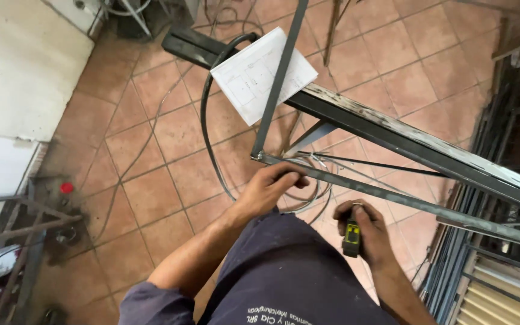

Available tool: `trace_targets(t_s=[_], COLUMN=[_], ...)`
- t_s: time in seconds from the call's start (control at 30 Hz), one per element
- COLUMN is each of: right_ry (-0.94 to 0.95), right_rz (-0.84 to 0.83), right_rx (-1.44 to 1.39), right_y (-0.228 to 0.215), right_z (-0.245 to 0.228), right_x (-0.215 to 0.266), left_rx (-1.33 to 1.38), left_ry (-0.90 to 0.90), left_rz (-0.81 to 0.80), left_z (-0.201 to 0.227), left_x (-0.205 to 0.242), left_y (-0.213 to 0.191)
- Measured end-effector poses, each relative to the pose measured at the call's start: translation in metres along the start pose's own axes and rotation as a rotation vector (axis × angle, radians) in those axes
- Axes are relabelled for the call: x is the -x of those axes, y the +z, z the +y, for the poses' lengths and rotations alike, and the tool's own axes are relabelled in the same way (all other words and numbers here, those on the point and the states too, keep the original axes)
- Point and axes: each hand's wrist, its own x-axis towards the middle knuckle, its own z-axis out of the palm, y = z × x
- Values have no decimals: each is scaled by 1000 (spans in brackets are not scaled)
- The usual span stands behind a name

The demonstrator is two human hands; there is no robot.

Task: Measuring metal beams of a frame using a tape measure and referring to a blueprint

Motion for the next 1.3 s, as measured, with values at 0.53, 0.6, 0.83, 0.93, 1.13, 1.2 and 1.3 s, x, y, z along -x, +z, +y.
trace_targets(t_s=[0.53, 0.6, 0.83, 0.93, 1.13, 1.2, 1.3], right_ry=[264, 285, 309, 366, 378, 326, 232], right_rz=[91, 163, 523, 526, 280, 174, 17], right_rx=[165, 97, -149, -21, 363, 435, 525], right_y=[65, 77, 138, 170, 173, 183, 199], right_z=[12, 27, 12, -22, -17, -23, -32], right_x=[-34, -37, -52, -66, -69, -75, -92], left_rx=[-190, -114, -261, -321, -389, -366, -326], left_ry=[-246, -290, -490, -573, -425, -276, -7], left_rz=[524, 537, 182, 94, -347, -426, -478], left_z=[-55, -49, -14, -44, 15, 24, 23], left_x=[-31, -47, -94, -104, -102, -95, -89], left_y=[-161, -188, -223, -236, -214, -195, -167])
